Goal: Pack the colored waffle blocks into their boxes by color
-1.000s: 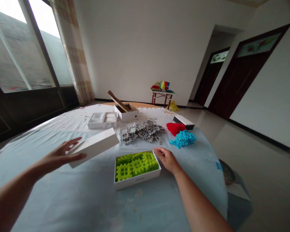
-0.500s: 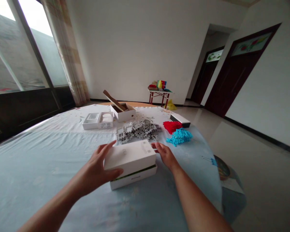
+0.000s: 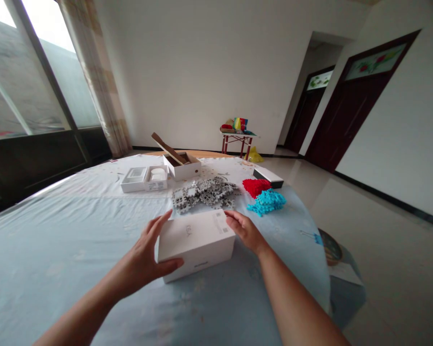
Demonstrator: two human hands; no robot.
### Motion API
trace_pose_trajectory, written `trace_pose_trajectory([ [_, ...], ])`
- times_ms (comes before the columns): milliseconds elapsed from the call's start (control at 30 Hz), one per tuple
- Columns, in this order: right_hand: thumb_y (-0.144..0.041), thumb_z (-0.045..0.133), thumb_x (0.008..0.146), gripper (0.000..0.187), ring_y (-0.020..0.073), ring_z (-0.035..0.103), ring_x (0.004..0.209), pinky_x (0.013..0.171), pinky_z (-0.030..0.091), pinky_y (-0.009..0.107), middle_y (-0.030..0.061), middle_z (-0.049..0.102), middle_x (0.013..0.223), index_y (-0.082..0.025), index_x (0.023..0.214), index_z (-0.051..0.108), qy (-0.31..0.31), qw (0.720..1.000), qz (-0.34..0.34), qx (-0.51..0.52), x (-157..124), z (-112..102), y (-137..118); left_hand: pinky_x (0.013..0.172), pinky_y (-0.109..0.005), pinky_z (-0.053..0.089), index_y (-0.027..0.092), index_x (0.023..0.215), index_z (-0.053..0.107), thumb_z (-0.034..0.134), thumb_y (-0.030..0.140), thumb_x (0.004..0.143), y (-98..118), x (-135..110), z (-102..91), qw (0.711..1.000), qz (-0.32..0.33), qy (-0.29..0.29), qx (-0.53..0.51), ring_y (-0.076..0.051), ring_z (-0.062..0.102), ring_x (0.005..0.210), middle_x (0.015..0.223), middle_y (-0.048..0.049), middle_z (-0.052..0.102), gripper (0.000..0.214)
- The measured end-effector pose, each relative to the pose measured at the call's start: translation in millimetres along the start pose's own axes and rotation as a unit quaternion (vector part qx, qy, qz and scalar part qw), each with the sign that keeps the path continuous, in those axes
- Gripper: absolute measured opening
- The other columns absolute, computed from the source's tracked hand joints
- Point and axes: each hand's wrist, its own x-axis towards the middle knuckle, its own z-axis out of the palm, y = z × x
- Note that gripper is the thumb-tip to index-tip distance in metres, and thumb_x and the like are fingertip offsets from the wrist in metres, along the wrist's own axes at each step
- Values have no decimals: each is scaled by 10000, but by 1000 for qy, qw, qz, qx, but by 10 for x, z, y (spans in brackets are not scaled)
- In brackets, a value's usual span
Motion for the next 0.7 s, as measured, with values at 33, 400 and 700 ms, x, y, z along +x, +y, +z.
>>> trace_pose_trajectory([
  [33, -486, 491, 806, 485, 225, 551, 1020, 897, 407, 354, 100, 601, 1105, -172, 1173, 532, 2, 1000, 3, -5, -1, -5, 6, 980, -466, 353, 316, 1394, 76, 621, 430, 696, -31, -8, 7, 1000, -9, -5, -14, -297, 368, 1222, 1383, -97, 287, 892],
  [400, -497, 459, 820, 513, 227, 470, 1150, 992, 327, 359, 76, 553, 1216, -190, 1229, 500, -27, 999, -1, 25, -14, 22, -54, 957, -548, 334, 251, 1408, -24, 674, 435, 638, -232, -86, 200, 993, -73, 0, -93, -336, 437, 1187, 1344, -157, 427, 1055],
  [700, -484, 428, 844, 504, 213, 477, 1147, 989, 332, 343, 60, 565, 1207, -186, 1247, 482, -39, 998, 6, 39, -9, 32, -87, 966, -528, 348, 197, 1399, 93, 692, 387, 608, -146, -70, 187, 992, -79, 7, -100, -341, 390, 1224, 1313, -166, 452, 1010],
])
